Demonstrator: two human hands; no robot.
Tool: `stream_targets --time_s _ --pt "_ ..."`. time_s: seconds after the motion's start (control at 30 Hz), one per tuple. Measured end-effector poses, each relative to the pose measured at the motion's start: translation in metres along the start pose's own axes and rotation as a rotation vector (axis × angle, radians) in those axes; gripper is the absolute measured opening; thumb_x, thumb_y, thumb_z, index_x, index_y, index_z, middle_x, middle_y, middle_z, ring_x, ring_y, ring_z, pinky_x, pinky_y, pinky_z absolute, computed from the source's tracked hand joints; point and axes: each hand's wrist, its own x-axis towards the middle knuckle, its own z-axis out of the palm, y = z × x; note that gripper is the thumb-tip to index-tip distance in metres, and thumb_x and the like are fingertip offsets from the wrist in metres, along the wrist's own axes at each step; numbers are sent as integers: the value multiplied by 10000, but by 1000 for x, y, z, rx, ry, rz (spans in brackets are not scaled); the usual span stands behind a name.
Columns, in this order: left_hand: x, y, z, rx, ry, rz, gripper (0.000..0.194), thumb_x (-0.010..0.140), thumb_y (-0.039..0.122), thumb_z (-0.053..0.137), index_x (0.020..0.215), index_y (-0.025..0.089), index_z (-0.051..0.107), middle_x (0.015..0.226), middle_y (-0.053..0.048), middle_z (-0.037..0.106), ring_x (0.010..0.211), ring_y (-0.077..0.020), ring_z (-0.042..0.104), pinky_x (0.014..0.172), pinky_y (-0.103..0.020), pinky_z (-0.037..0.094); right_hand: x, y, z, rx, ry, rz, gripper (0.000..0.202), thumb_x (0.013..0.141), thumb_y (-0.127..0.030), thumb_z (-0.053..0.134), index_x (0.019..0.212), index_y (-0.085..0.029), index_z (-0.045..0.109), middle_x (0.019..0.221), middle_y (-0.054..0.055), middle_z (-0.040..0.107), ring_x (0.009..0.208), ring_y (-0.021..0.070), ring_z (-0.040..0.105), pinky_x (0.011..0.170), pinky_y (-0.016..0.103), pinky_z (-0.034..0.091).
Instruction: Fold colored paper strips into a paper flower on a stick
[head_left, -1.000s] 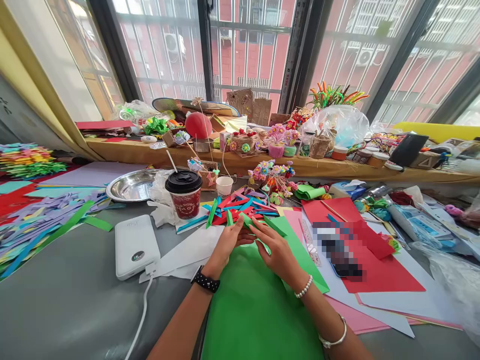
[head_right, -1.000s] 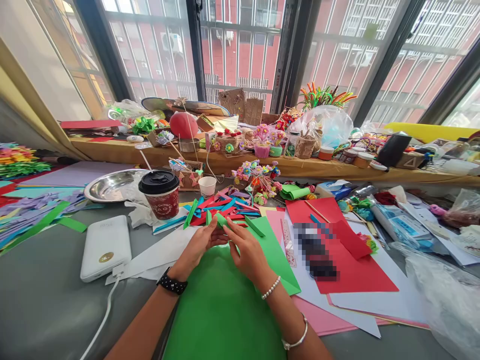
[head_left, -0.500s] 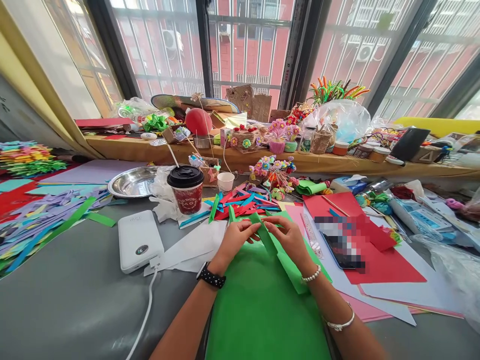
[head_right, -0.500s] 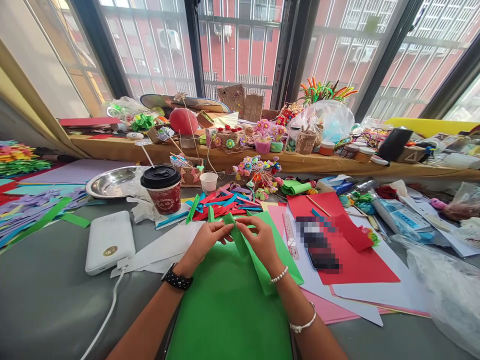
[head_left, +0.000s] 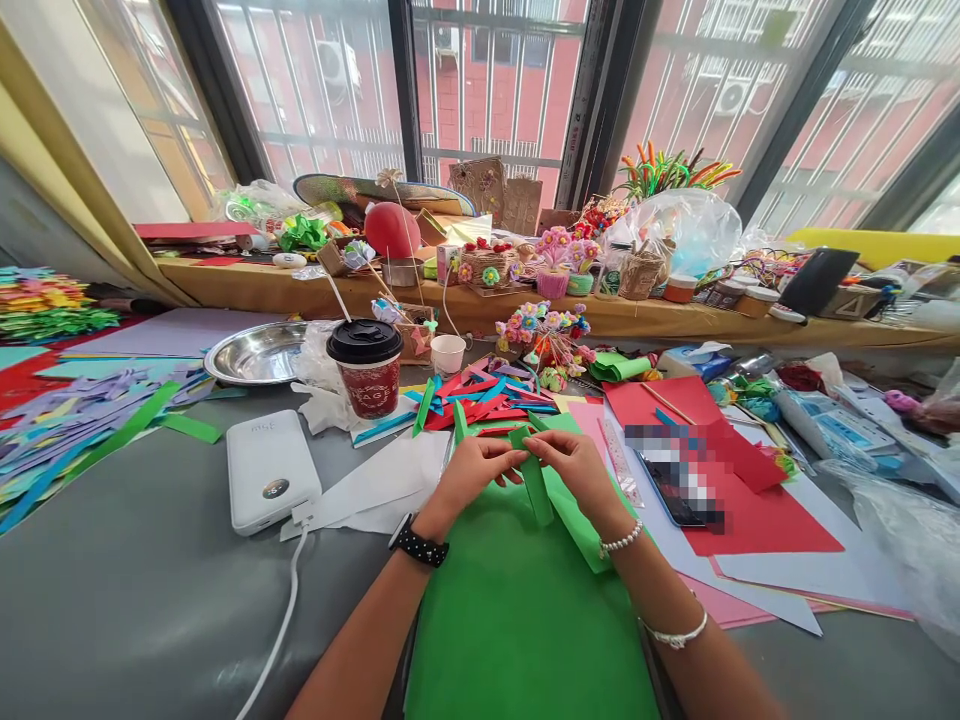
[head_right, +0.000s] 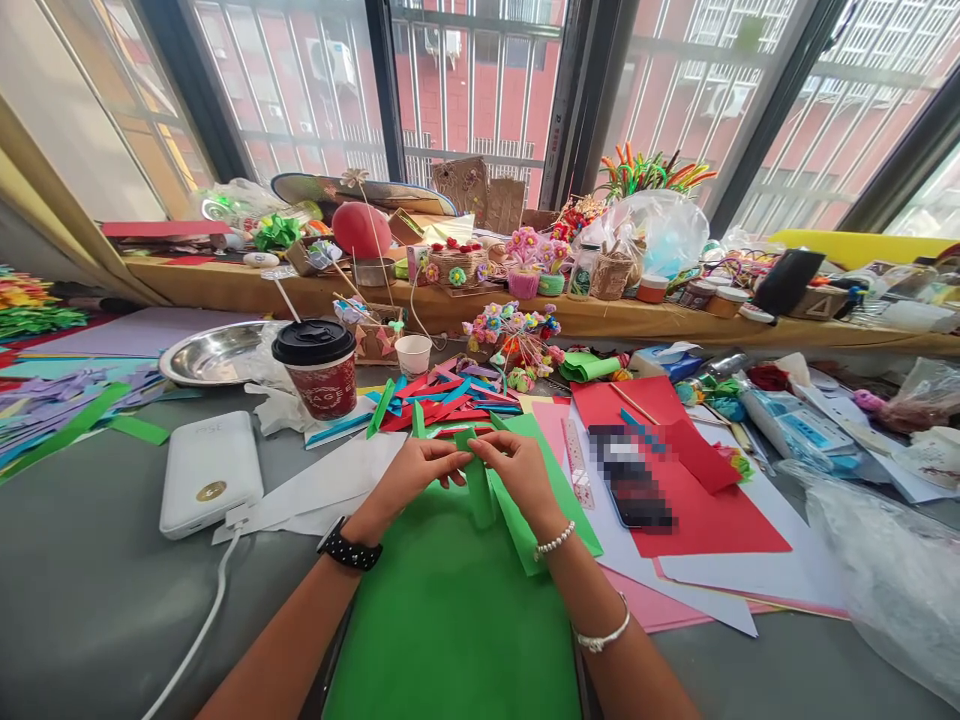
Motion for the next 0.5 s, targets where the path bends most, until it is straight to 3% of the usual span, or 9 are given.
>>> stream_targets --time_s 0.5 --pt "-3 6 4 -22 -55 -56 266 604 410 592 592 146 624 500 -9 598 497 -125 564 452 -198 386 -2 -4 1 132 -22 45 235 631 -383 598 637 -149 571 600 -12 540 579 108 472 559 237 367"
